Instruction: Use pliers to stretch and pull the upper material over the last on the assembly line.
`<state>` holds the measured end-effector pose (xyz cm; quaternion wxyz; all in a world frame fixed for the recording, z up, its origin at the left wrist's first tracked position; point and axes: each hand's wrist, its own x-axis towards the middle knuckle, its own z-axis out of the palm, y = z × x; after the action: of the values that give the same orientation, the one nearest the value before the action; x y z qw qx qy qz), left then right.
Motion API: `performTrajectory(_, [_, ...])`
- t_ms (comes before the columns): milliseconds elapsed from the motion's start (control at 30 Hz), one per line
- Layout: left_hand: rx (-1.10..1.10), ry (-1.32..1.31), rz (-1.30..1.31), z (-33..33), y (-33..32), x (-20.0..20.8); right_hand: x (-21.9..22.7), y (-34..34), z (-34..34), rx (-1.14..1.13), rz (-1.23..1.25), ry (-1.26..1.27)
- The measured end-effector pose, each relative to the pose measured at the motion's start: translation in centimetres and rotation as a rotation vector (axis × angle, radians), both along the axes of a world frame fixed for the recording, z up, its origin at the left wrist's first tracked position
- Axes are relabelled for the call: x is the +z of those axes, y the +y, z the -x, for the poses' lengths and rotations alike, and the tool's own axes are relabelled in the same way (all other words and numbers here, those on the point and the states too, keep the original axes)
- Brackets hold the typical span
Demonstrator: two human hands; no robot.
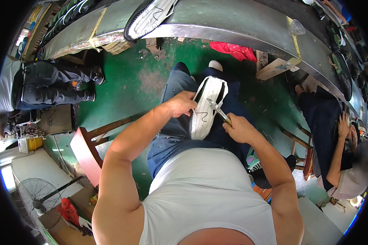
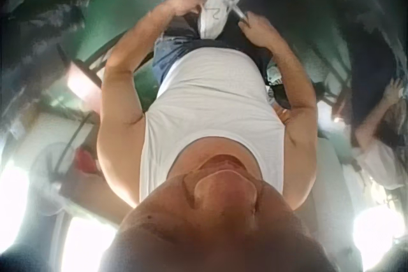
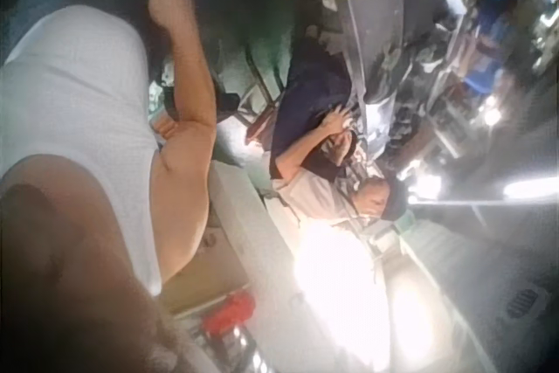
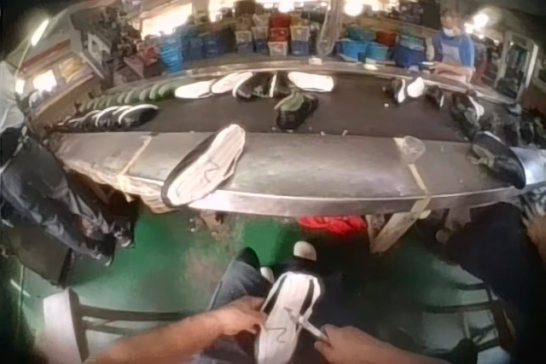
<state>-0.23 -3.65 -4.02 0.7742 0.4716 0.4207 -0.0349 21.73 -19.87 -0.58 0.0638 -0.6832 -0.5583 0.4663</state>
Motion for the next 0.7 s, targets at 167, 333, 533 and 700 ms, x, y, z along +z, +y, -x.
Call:
performTrajectory(167, [0.084, -0.405, 0.023, 0.8, -3.9, 0.5, 2.8, 0.4, -1.0, 0.195, -0.202, -0.051])
performTrajectory(333, [-0.007, -0.260, -0.166, 0.9, -5.2, -0.6, 2.9, 2.4, -0.8, 0.338, -0.622, -0.351])
performTrajectory(533, [0.453, -0.368, 0.282, -0.4, -5.0, -0.5, 2.1, 3.9, -0.7, 0.407, -0.216, -0.159])
performTrajectory(700, [0.545, 0.168, -0.243, -2.5, -5.1, -4.8, -0.9, 1.3, 1.4, 0.196, -0.243, -0.029])
